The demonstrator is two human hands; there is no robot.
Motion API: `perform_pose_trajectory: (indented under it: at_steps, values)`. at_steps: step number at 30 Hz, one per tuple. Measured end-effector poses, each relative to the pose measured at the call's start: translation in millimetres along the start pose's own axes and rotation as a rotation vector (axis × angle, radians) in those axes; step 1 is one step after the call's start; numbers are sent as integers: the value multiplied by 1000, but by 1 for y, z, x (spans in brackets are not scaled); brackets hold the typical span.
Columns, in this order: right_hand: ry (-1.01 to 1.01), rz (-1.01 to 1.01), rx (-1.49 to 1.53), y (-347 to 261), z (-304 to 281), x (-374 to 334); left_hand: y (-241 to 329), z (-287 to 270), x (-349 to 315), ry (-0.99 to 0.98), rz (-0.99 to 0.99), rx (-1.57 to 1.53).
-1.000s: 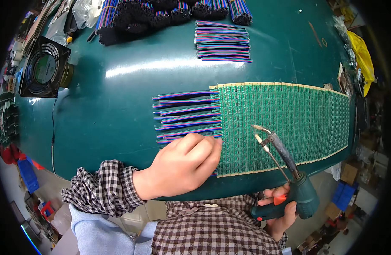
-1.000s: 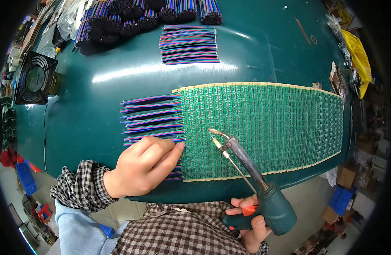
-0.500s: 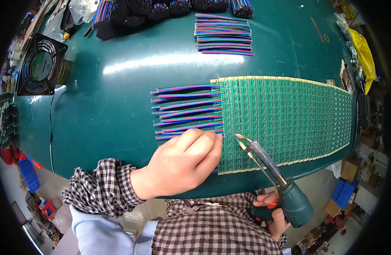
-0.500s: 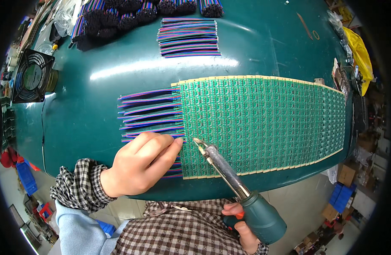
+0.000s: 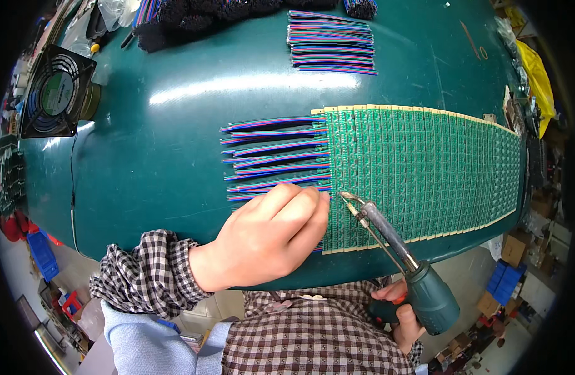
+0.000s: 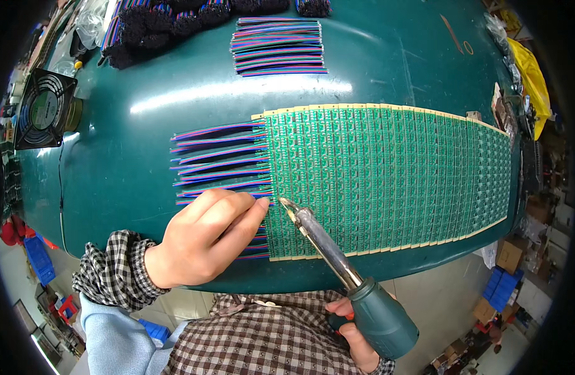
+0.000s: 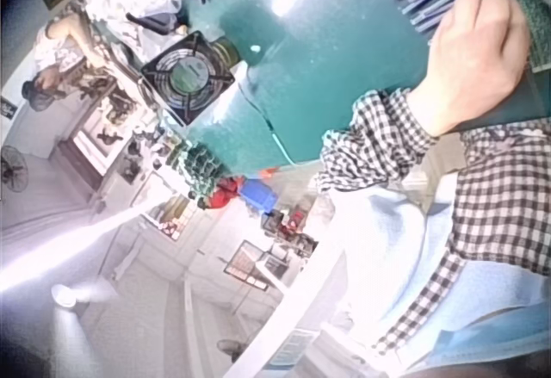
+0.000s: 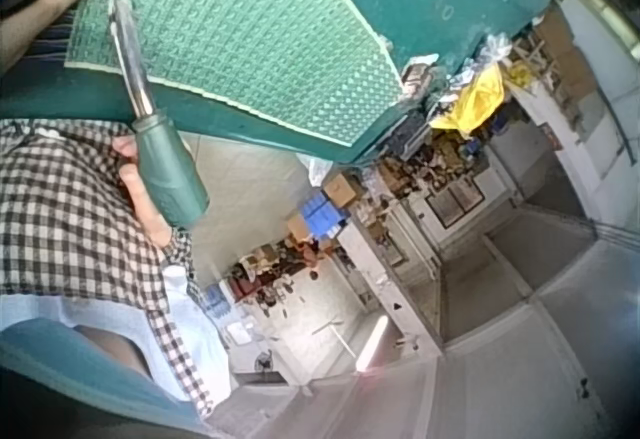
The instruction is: The person places multi-colored ribbon cables onto circuit boards by hand and solders them to the boards using a soldering gun.
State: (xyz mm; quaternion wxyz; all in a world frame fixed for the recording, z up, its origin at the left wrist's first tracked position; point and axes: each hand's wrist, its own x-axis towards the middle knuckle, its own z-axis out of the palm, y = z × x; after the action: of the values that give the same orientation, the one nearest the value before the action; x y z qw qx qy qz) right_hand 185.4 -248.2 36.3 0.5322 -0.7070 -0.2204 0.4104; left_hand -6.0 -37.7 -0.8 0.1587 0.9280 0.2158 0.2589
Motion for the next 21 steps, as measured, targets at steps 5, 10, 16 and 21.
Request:
perform_pose_trajectory:
  at_steps: [5, 10, 16, 21]
  values:
    - [-7, 7, -8, 0, 1, 0, 1, 0, 1, -4, 1, 2]
    - [-17, -4, -9, 3, 1, 0, 1, 1, 1, 7, 5, 9]
    - [-41, -8, -23, 1, 1, 2, 1, 0, 2, 6, 7, 10]
    - [-2, -28, -35, -3, 8, 2, 1, 1, 2, 13, 3, 4]
